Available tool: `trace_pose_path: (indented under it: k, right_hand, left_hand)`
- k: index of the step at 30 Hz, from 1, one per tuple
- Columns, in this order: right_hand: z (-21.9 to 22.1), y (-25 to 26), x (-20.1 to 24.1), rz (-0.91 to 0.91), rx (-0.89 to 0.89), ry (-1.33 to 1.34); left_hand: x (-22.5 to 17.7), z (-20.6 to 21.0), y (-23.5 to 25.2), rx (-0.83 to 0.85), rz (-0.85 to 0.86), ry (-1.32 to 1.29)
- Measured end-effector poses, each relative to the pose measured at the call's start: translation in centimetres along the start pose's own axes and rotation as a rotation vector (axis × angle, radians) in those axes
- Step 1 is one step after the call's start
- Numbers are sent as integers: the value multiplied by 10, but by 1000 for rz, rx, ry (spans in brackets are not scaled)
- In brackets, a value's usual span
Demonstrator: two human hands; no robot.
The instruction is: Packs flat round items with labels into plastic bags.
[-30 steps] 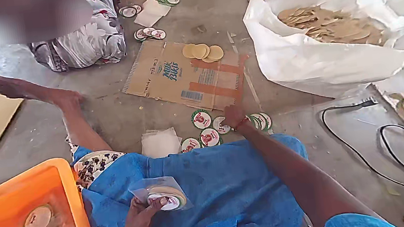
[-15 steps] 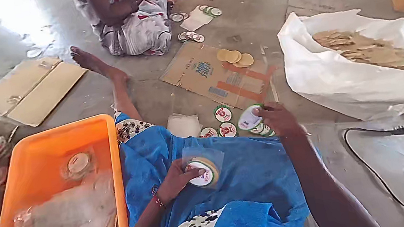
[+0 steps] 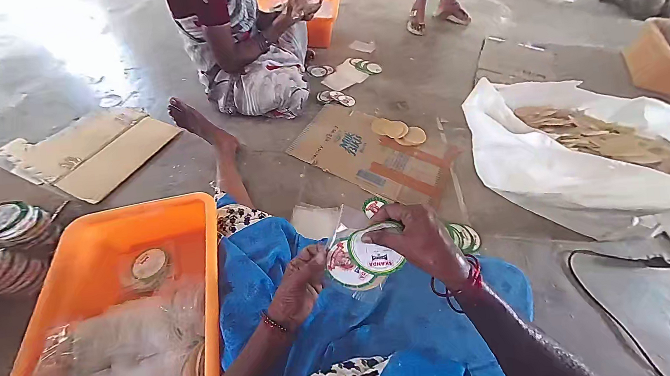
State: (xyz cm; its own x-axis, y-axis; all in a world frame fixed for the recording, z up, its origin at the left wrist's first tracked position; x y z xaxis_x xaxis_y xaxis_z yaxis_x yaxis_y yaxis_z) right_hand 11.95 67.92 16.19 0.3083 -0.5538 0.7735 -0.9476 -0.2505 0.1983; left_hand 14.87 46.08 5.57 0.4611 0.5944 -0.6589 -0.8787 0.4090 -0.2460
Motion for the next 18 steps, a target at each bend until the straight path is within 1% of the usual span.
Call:
trace_pose_path:
  k: [2,3,4,6,8,9,11,13,14,15,16,18]
  right_hand:
    - [4,2,7,-37,-42,-15]
    - [9,1,9,-104,-45,-19]
    - [15,-2,9,-209,-34,-30]
    - [25,-8,13,-500,9,-77]
    - [27,-17,22,-767,61,-115]
    - [26,-22,27,-867,85,-109]
    - [20,-29,32,-992,124,-73]
    - [12,-35,30,-1015,142,-47]
    - [6,-38,27,-986,132,-42]
    - [0,-40,21,-931,96,-44]
    - [-6,-43,12,-843,36,-34]
    - [-20,-47,-10,-578,-167,29]
  left_hand:
    - [5,2,-6,-42,-151,-173]
    - [7,5,-7,-38,-246,-256]
    - [10,5,-7,12,-318,-311]
    - [13,4,-7,179,-389,-340]
    - [12,-1,-7,374,-408,-316]
    - [12,-5,-5,482,-422,-283]
    - [9,-10,-3,592,-449,-195]
    - [4,-8,-4,619,-442,-127]
    - [1,-6,-3,597,-436,-116]
    - [-2,-3,-4,524,-429,-114]
    - [-6,2,-5,408,-424,-133]
    - [-14,12,-6,57,-370,-179]
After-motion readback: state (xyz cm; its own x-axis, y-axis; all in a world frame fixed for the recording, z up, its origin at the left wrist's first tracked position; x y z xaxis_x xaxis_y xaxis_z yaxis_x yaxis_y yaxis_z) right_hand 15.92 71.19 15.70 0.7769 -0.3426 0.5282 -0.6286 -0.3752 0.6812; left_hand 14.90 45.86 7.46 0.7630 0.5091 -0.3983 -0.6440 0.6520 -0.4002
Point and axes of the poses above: each hand's wrist, its own y-axis towards the middle knuckle, its own z-axis out of the palm, x = y × z, the point moved 1 cm from there along y, towards the middle knuckle, and after that the axes turned 7 degrees about -z, right-handed, at the moved point
